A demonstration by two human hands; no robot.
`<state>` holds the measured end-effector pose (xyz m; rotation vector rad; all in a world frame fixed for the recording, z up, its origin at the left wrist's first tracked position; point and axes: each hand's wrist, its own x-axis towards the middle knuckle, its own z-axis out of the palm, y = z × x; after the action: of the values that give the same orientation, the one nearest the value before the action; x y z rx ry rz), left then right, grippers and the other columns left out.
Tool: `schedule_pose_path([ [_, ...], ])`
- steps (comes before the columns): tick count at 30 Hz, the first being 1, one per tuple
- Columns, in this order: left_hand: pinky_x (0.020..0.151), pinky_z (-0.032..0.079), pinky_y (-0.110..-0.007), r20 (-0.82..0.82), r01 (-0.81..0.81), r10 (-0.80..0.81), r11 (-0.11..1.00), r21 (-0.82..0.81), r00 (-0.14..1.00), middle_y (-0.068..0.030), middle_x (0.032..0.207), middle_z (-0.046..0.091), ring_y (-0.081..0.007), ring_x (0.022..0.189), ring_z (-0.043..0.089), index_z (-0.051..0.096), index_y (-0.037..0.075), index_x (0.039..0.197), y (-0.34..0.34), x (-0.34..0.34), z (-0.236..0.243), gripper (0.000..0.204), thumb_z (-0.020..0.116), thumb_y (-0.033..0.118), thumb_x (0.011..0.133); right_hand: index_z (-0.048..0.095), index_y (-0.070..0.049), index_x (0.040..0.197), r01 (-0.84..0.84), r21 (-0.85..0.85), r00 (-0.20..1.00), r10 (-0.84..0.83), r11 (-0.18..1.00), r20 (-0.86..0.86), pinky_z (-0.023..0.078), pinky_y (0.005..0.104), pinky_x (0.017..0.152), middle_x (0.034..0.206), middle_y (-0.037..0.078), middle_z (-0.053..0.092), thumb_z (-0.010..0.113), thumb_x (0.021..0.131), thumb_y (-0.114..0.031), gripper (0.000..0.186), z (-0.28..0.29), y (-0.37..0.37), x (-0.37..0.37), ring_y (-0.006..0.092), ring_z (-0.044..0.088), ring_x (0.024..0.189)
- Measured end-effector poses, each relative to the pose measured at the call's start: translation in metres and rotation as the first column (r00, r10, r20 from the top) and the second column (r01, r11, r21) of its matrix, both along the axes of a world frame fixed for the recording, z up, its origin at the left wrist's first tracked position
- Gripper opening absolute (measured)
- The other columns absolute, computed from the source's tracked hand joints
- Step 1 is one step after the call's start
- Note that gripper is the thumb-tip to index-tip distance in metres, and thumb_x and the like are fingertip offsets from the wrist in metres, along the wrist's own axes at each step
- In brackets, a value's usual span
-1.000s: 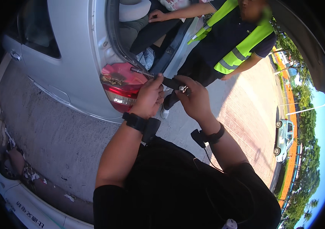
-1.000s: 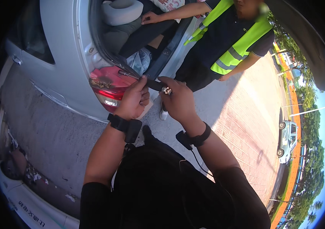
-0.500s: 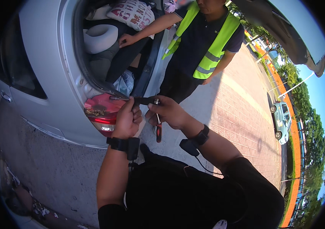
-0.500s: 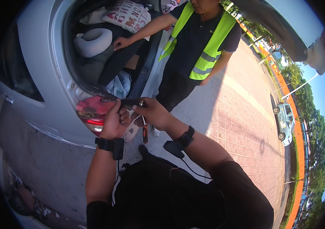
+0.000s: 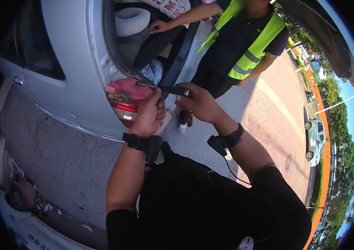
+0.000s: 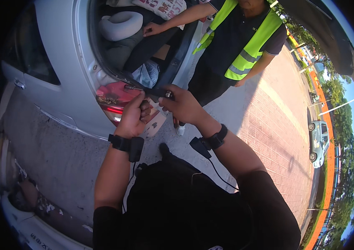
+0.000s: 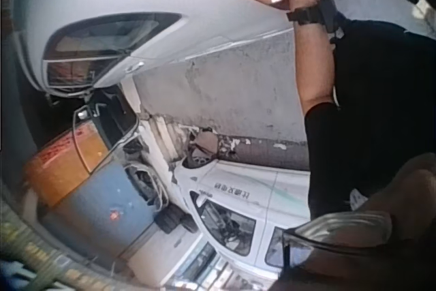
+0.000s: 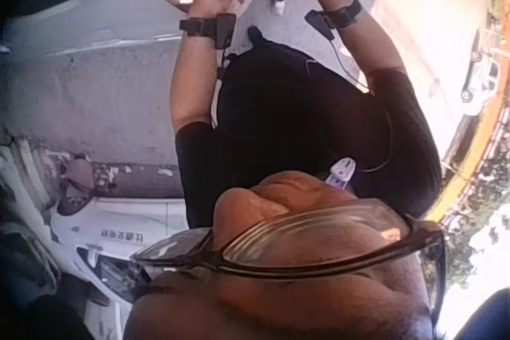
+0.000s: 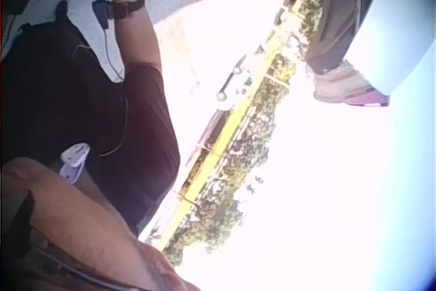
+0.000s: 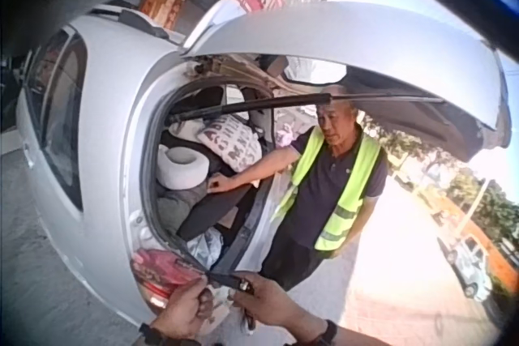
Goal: Repairing a car's taillight and then grinding a metal plate in a workshop.
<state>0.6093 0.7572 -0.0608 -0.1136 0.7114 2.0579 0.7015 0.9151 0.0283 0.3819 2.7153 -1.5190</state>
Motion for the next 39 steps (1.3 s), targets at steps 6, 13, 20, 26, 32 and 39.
schedule_pose_path([
  [6,0.046,0.024,-0.022,-0.146,0.010,-0.027,0.993,-0.117,0.989,0.0069,0.067,0.043,-0.0044,0.053,0.035,0.061,0.012,0.098,-0.043,0.027,-0.038,0.016,0.060,0.027,0.101,0.059,-0.006,0.129,-0.171,0.546,0.957,0.269,0.820,-0.104,0.051,0.0339,0.070,0.090,0.003,0.066,0.072,0.092,-0.019,0.042,-0.003,0.004,0.000,0.0152,0.063,0.073],
  [13,0.049,0.025,-0.022,-0.005,-0.105,0.107,0.964,-0.246,0.994,0.0071,0.068,0.043,-0.0048,0.056,0.036,0.060,0.011,0.098,-0.091,0.056,-0.072,0.016,0.061,0.027,0.100,0.062,0.003,0.116,0.206,-0.716,0.977,-0.181,0.667,0.113,0.056,0.0252,0.076,0.087,0.003,0.065,0.069,0.097,-0.019,0.030,-0.014,-0.007,-0.007,0.0095,0.063,0.074],
  [20,0.081,0.053,-0.031,-0.083,-0.216,0.202,0.952,-0.218,0.976,-0.0090,0.104,0.061,-0.0230,0.095,0.062,0.057,0.002,0.107,-0.118,0.094,-0.112,0.023,0.050,-0.006,0.087,0.063,-0.003,0.100,0.260,-0.794,0.962,-0.220,0.550,0.162,0.059,0.0322,0.083,0.082,0.002,0.062,0.068,0.097,-0.019,0.017,-0.021,-0.016,-0.004,0.0092,0.061,0.070],
  [26,0.095,0.056,-0.036,-0.113,-0.275,0.252,0.912,-0.305,0.961,-0.0148,0.120,0.062,-0.0291,0.111,0.064,0.057,0.001,0.111,-0.135,0.136,-0.119,0.024,0.047,-0.008,0.091,0.062,-0.004,0.092,0.189,-0.855,0.980,-0.142,0.483,0.136,0.060,0.0305,0.082,0.079,0.001,0.058,0.067,0.098,-0.020,0.018,-0.036,0.000,-0.005,0.0087,0.057,0.067],
  [32,0.088,0.057,-0.032,-0.144,-0.340,0.307,0.851,-0.400,0.941,-0.0143,0.117,0.066,-0.0243,0.103,0.068,0.057,0.000,0.117,-0.100,0.167,-0.105,0.018,0.054,0.008,0.101,0.061,-0.004,0.089,0.182,-0.889,0.982,-0.128,0.421,0.141,0.061,0.0295,0.078,0.076,0.001,0.056,0.066,0.098,-0.021,0.021,-0.033,-0.016,-0.011,0.0099,0.058,0.069],
  [39,0.084,0.053,-0.028,-0.306,-0.524,0.428,0.747,-0.409,0.850,-0.0064,0.112,0.068,-0.0172,0.097,0.066,0.064,0.006,0.115,-0.040,0.210,-0.103,0.018,0.059,0.017,0.102,0.060,0.005,0.124,0.002,-0.730,0.990,-0.102,0.683,-0.093,0.054,0.0276,0.069,0.074,0.000,0.058,0.075,0.091,-0.020,0.044,-0.049,0.067,0.061,0.0094,0.060,0.070],
])
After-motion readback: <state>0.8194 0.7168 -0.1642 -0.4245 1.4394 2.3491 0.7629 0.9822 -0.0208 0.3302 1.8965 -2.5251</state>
